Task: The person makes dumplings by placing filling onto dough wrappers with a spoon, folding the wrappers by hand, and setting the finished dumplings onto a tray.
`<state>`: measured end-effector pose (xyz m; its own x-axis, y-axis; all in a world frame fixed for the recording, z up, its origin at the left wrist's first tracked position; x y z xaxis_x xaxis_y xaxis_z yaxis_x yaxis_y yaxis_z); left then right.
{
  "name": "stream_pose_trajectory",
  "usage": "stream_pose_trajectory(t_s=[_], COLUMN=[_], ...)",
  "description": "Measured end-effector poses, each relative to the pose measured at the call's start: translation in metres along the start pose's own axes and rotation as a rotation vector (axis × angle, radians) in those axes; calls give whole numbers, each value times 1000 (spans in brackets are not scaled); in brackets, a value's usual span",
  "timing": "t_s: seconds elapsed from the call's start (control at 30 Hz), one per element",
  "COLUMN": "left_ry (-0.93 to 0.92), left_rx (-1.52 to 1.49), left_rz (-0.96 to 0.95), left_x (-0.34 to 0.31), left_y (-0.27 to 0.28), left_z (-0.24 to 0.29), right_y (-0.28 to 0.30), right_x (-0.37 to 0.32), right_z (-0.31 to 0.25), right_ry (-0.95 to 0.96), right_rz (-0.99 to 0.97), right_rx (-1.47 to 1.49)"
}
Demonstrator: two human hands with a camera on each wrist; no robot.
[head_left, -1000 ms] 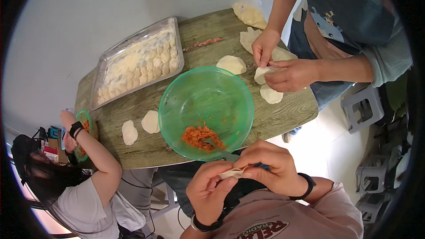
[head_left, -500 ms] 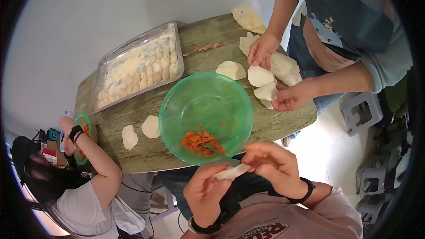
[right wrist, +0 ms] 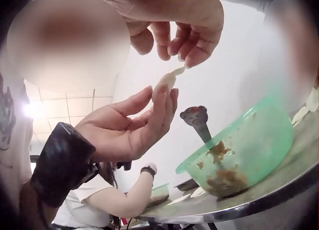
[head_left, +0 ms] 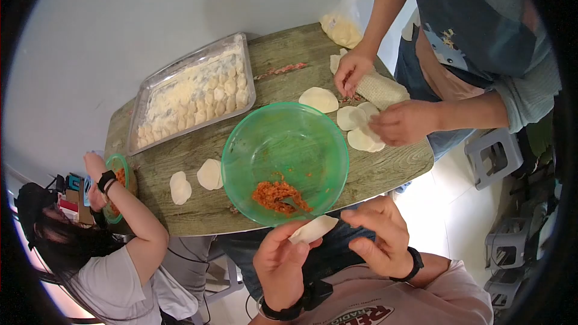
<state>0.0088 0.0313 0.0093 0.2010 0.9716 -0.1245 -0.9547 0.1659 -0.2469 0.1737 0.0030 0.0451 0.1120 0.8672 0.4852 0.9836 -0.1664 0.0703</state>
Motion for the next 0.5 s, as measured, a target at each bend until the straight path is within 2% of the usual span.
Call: stream_pose_trajectory(t_s=[0.07, 0.13, 0.17, 0.23, 0.27, 0.33, 0.5], left_ry=[-1, 1, -36, -72, -79, -84, -42], left_rx=[-16, -29, -38, -47, -33, -18, 33], left_rz=[-19, -35, -61, -87, -106, -127, -127], left_x=[-1, -3, -3, -4, -4, -5, -6], left_y=[-1, -3, -6, -7, -8, -7, -8], left_z=[0, 0, 1, 2, 1, 0, 0], right_y=[0, -3, -3, -9, -8, -9, -6], right_x=[-1, -5, -6, -11, -12, -14, -13], right_z=[3, 17, 19, 30, 29, 30, 32], right_ry=[-29, -332, -333, -584, -585, -701, -620], right_rz=[41, 53, 55, 66, 69, 34, 47], right_rx=[12, 333, 333, 700, 701, 822, 824])
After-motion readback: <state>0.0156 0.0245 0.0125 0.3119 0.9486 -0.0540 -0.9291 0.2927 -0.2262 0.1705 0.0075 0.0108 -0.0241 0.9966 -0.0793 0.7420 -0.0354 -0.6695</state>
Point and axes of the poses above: each hand's wrist, its own x-axis towards the middle knuckle, its own y-axis out of the back of the hand, z = x × y, the point moved 4 cm from there along x, towards the middle knuckle, and after that the axes turned 13 degrees about x, right-handed, at the moved point
